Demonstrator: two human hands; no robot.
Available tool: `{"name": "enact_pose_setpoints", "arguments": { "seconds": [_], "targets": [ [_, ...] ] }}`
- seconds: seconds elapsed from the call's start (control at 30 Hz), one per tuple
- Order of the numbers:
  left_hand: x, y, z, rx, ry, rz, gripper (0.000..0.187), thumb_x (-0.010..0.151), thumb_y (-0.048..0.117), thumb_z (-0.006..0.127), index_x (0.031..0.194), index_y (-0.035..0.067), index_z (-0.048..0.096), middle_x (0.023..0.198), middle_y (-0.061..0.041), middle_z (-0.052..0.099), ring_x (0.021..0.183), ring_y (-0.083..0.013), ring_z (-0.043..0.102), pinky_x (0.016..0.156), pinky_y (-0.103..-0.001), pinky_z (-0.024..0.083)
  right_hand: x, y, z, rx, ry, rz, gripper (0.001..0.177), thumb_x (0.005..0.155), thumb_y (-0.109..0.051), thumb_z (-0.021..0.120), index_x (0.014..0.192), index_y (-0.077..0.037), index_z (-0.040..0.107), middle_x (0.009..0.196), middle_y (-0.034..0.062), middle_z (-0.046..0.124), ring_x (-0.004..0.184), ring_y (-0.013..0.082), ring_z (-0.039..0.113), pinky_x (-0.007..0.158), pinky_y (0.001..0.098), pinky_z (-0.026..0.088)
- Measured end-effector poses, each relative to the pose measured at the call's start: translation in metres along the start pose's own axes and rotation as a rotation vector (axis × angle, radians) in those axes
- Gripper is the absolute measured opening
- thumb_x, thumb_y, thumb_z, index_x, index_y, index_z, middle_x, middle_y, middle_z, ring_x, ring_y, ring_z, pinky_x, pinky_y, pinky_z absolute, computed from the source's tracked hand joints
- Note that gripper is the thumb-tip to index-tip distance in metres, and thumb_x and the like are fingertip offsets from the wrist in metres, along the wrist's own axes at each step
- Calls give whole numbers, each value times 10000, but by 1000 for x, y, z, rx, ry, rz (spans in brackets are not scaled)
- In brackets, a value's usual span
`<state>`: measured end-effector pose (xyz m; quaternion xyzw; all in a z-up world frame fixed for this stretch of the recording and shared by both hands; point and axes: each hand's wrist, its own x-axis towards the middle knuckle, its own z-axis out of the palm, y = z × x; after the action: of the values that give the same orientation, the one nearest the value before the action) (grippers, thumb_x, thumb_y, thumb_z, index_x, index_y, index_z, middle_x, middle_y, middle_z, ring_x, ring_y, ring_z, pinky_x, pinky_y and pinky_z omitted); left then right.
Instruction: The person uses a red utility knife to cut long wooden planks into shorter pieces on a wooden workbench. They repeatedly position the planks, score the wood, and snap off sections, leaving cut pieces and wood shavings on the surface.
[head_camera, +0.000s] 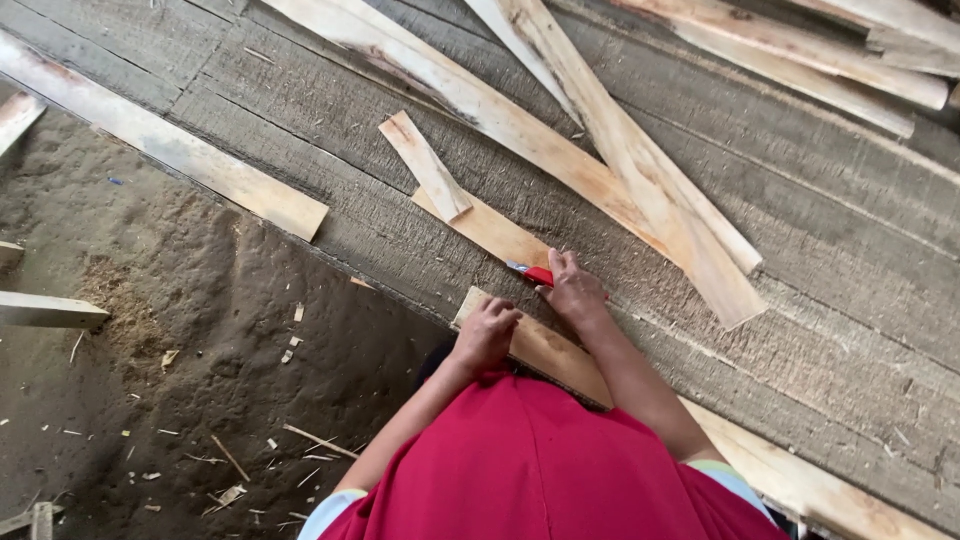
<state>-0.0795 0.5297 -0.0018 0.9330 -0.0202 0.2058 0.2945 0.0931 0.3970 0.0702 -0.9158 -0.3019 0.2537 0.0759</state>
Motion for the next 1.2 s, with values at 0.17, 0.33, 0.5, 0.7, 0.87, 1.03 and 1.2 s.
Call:
{"name": "enact_pose_setpoints", "arguments": {
  "seconds": [0.17, 0.33, 0.5, 0.7, 0.87, 1.03, 1.2],
  "targets": [
    [26, -22, -34, 29, 91, 78, 133, 853, 76, 708, 961, 145, 741, 950, -80, 653, 925, -315, 653, 789, -374, 551, 9, -13, -16, 418, 66, 158, 784, 769, -416, 831, 1429, -129, 521, 1334, 126, 534, 1098, 411, 687, 933, 494, 574],
    [46, -58, -91, -11, 131, 152, 259, 876, 20, 643, 1073, 168, 721, 986, -59, 639, 941, -300, 629, 816, -346, 555, -8, -51, -33, 1094, 48, 186, 662, 713, -269, 900, 1291, -31, 684, 815, 81, 677, 437, 142, 491, 400, 265, 402],
    [50, -111, -145, -15, 143, 229, 284, 887, 61, 574, 1095, 199, 711, 1041, -42, 638, 961, -287, 606, 888, -367, 504, -17, -132, -33, 1325, 1, 277, 587, 725, -70, 869, 1271, 32, 679, 558, 24, 477, 412, 77, 404, 421, 207, 313],
    [48, -146, -198, 440, 19, 102, 730, 721, 84, 734, 1407, 292, 595, 1555, -121, 456, 1374, -392, 383, 1011, -503, 281, -14, -142, 35, 892, 220, 140, 771, 610, -259, 1006, 1302, -89, 710, 1253, 72, 653, 808, 122, 545, 693, 231, 454],
    [28, -185, -169, 356, -189, 42, 735, 816, 42, 664, 1491, 289, 513, 1584, -98, 471, 1478, -414, 350, 1125, -645, 181, -34, -178, 13, 1019, 259, 217, 757, 664, -184, 934, 1369, -115, 666, 947, 71, 595, 719, 152, 560, 604, 244, 458],
    [28, -173, -174, 316, -261, 22, 752, 856, 92, 686, 1547, 280, 454, 1613, -106, 429, 1493, -450, 333, 1141, -741, 186, -26, -162, 21, 1219, 258, 339, 534, 772, -63, 826, 1293, -56, 704, 648, 38, 567, 464, 132, 531, 434, 256, 467],
    [19, -174, -184, 231, -520, -47, 953, 825, 469, 797, 1623, 305, 303, 1702, -152, 219, 1552, -508, 112, 1159, -777, 138, -16, -155, 34, 1238, 301, 328, 499, 788, -58, 827, 1273, -64, 707, 709, 44, 553, 480, 110, 509, 428, 229, 429]
  ]
}}
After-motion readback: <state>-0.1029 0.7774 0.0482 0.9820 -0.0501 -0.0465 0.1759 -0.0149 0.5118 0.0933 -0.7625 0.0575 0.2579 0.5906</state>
